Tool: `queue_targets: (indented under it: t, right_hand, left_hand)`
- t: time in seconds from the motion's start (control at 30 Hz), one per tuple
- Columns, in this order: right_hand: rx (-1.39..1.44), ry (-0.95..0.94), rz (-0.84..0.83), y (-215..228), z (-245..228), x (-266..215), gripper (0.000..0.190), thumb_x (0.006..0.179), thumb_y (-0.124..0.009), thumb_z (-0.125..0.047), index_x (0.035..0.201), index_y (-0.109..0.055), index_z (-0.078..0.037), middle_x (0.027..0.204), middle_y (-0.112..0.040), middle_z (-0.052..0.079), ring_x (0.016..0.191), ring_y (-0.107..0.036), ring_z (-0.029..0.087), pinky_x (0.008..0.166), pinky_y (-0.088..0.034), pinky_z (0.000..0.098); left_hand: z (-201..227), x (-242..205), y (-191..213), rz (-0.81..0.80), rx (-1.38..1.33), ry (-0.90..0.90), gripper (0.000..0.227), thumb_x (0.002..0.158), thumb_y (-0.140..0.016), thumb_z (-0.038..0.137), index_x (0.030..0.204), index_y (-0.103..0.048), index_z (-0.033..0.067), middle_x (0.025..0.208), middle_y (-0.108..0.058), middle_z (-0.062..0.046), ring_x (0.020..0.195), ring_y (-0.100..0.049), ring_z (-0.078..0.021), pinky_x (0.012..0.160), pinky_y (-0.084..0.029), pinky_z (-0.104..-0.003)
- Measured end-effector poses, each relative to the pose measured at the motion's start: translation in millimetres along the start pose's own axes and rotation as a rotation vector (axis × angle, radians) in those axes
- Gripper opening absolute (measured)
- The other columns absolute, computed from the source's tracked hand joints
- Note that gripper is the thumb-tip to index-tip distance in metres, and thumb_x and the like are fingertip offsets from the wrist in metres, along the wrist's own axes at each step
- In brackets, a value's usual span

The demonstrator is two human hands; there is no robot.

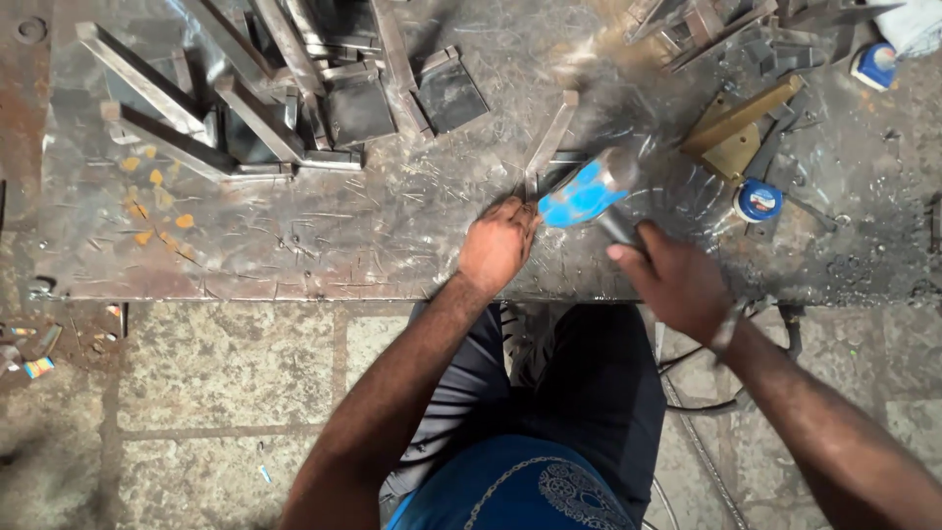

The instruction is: Hammer and align metal bracket components on a workshop floor.

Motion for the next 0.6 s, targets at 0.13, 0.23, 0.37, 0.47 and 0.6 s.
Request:
queue_targets:
  t: [0.13,0.23,0.37,0.47,0.6]
  right_hand:
    - [0.036,0.014,0.023,9.2,1.0,-1.8,0.032,0.101,-0.064,-0.037,0.101,-0.054,-0.007,0.073,-0.062,0.02,0.071,-0.064,0.047,0.057,-0.046,0.054]
    - [0.08,-0.022,0.034,-4.8,3.5,-6.2,0.033,0.1,-0.063,-0.039,0.101,-0.053,-0.008,0.073,-0.063,0.02,0.072,-0.064,0.046,0.058,-0.046,0.0544]
    - [0.082,-0.015,0.053,-12.1,-2.4,-1.5,0.032,0.099,-0.065,-0.04,0.103,-0.057,-0.009,0.076,-0.066,0.02,0.071,-0.065,0.047,0.058,-0.046,0.0542]
    - [0.12,0.006,0.066,12.0,-19.6,5.8,0.031,0.099,-0.065,-0.038,0.102,-0.059,-0.008,0.075,-0.065,0.019,0.07,-0.066,0.045,0.058,-0.047,0.0522]
    - [0.167,0.084,0.18,43.3,-35.0,-10.5,0.028,0.102,-0.063,-0.034,0.102,-0.059,-0.007,0.073,-0.062,0.02,0.07,-0.066,0.042,0.062,-0.047,0.0486]
  left_hand:
    - [2.0,13.6,2.8,-0.02,-0.1,0.025,0.025,0.101,-0.063,0.021,0.114,-0.072,0.0014,0.103,-0.069,-0.016,0.095,-0.069,-0.0344,0.086,-0.056,-0.043]
    - [2.0,10.0,7.5,-0.012,-0.073,0.044,0.026,0.1,-0.064,0.023,0.113,-0.073,0.0014,0.103,-0.069,-0.017,0.095,-0.068,-0.0356,0.084,-0.055,-0.043]
    - [2.2,8.2,4.9,-0.011,-0.047,0.034,0.024,0.101,-0.063,0.022,0.11,-0.071,0.0009,0.104,-0.069,-0.017,0.097,-0.069,-0.0347,0.086,-0.056,-0.042]
    - [-0.2,12.1,6.6,-0.007,-0.037,0.046,0.025,0.102,-0.063,0.023,0.109,-0.071,0.001,0.102,-0.069,-0.016,0.097,-0.069,-0.0341,0.087,-0.056,-0.042]
    - [6.0,11.0,11.3,0.026,-0.036,0.015,0.025,0.101,-0.063,0.023,0.111,-0.072,0.0015,0.103,-0.069,-0.017,0.096,-0.068,-0.0344,0.084,-0.056,-0.042]
Point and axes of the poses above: each hand's wrist, its own x-axis towards the middle knuckle, its own y-axis out of the back of the hand, z = x × y, the point moved 7 cm from there along x, towards the middle knuckle
